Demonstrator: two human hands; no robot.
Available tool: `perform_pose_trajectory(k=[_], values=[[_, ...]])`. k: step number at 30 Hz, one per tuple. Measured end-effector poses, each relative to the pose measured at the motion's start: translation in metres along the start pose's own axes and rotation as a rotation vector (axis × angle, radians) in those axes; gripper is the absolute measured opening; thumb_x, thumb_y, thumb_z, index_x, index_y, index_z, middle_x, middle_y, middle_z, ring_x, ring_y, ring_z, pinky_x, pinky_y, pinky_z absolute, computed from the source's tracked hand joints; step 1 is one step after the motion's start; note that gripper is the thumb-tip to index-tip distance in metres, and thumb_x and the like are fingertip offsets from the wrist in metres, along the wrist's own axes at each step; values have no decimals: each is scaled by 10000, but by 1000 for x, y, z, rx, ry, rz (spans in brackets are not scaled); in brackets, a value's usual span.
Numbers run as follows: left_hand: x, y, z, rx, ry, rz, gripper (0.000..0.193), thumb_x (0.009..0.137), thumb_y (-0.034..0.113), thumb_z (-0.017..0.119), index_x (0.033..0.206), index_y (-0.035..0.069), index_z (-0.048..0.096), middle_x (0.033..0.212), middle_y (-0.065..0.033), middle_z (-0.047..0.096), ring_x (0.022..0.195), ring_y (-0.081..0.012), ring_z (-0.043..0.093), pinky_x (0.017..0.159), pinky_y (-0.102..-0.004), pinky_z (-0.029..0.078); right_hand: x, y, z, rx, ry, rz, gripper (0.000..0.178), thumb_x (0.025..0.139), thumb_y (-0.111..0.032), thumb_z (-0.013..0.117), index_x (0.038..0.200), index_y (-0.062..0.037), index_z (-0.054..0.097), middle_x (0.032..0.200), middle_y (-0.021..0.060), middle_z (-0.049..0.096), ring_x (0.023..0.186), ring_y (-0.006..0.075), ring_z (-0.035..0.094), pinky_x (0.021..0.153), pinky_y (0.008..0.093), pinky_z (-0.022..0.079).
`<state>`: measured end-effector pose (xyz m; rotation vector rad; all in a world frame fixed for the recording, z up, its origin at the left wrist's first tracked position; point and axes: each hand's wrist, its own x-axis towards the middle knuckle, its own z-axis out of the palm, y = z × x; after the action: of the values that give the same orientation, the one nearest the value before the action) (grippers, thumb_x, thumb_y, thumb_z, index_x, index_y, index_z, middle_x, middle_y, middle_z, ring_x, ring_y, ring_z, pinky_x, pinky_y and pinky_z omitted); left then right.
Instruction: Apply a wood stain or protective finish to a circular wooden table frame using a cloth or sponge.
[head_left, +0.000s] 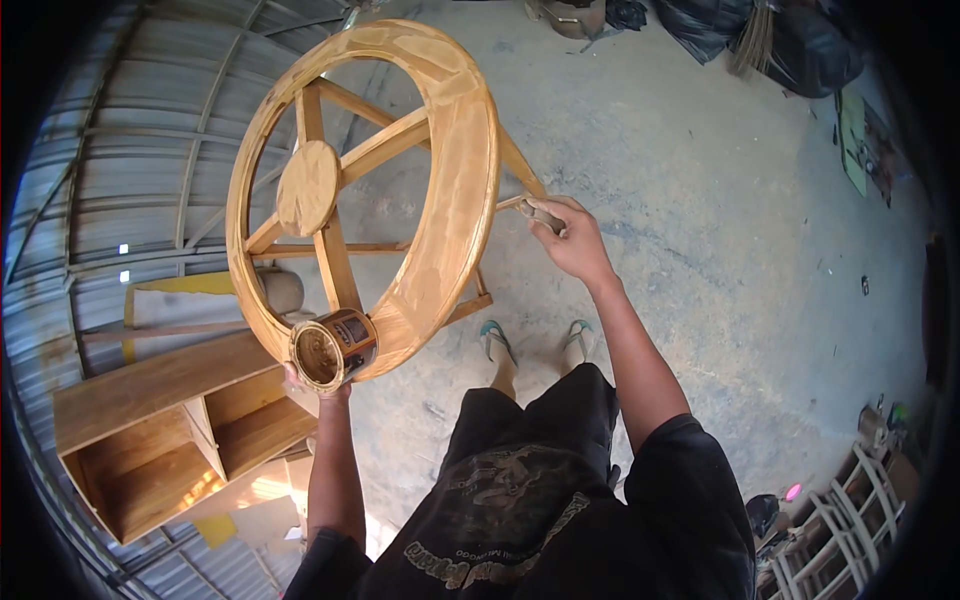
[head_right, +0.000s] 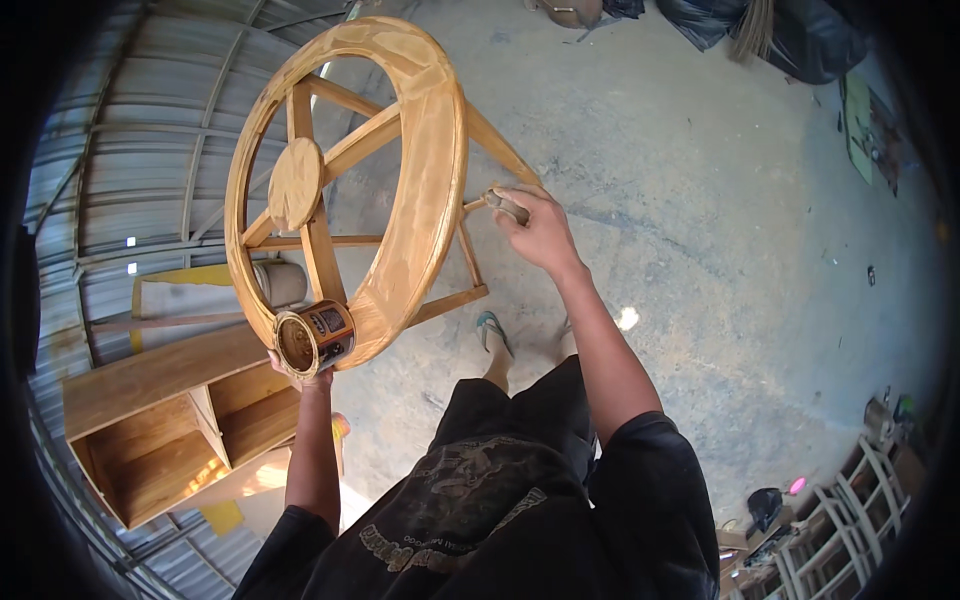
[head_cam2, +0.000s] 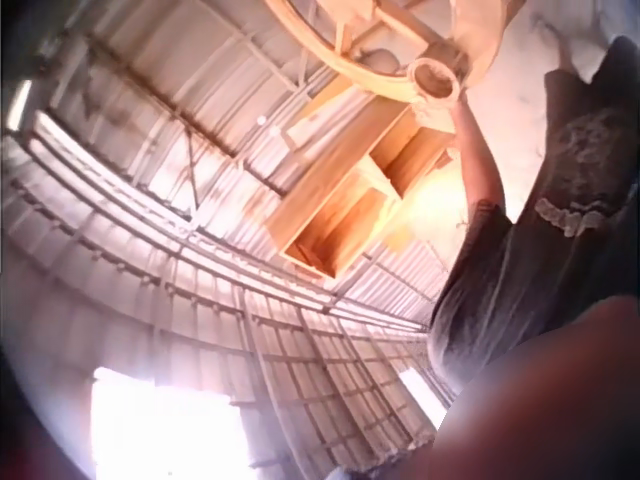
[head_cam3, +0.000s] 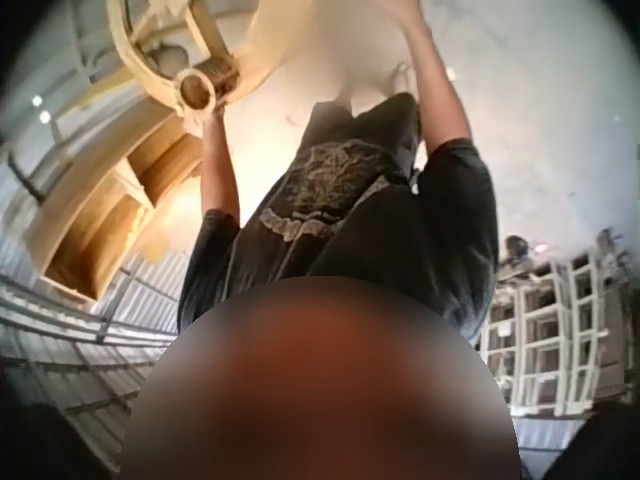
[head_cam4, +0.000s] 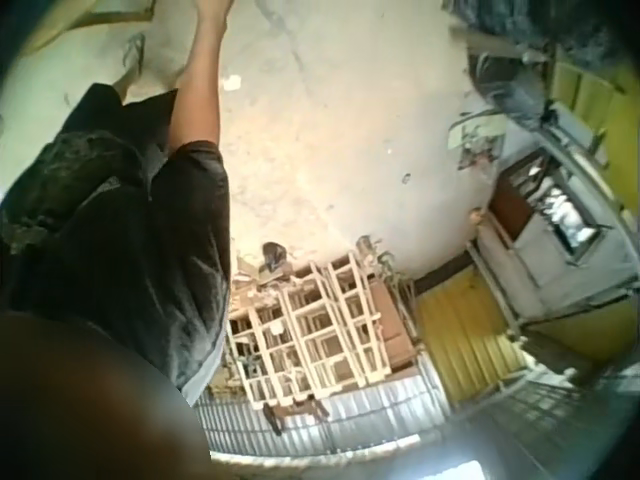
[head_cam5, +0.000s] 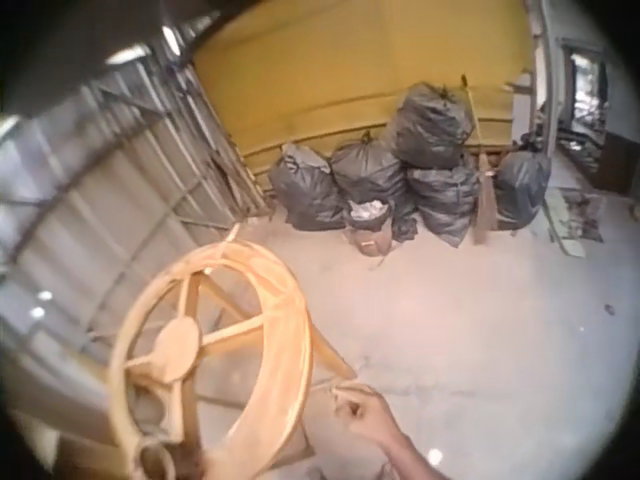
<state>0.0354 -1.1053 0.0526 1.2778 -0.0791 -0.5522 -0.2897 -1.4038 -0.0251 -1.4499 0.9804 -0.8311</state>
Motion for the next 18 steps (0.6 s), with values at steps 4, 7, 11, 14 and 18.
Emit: perform_pose_trajectory(k=[4,7,11,14,18], values=[[15,19,-33,-49,9,-2,791,828,708,349,1380,154,468,1339,-92,532,1214,-309,528,1004,-518,448,15,-10,23,-41,-6,32,342,822,-122,679,1158,-58,664,1137,128,633,1053,277,614,875,331,503],[26,27,-59,-107,-65,-28,852,802,741,361,1401,140,445,1364,-105,514,1237,-316,511,1030,-514,428,51,-16,39,-133,50,-249,345,834,-108,675,1175,-57,656,1141,130,632,1075,275,605,884,314,494],[46,40,-101,-182,-99,0,873,788,738,413,1405,121,434,1369,-127,504,1238,-318,509,1035,-485,434,83,-34,67,-24,-132,-270,351,843,-94,666,1192,-57,649,1174,133,629,1109,247,596,900,302,476],[55,52,-120,-203,-107,-2,854,789,703,456,1403,110,431,1352,-135,513,1220,-313,519,1020,-480,446,75,-35,91,-247,-289,-135,342,847,-90,643,1185,-43,651,1157,125,646,1094,224,606,924,297,460],[63,74,-183,-269,-167,-17,878,805,705,426,1392,53,426,1347,-156,505,1206,-314,519,1020,-468,436,3,-9,142,-266,-272,197,332,871,-169,567,1149,-17,665,1028,98,690,1008,207,632,876,306,475]])
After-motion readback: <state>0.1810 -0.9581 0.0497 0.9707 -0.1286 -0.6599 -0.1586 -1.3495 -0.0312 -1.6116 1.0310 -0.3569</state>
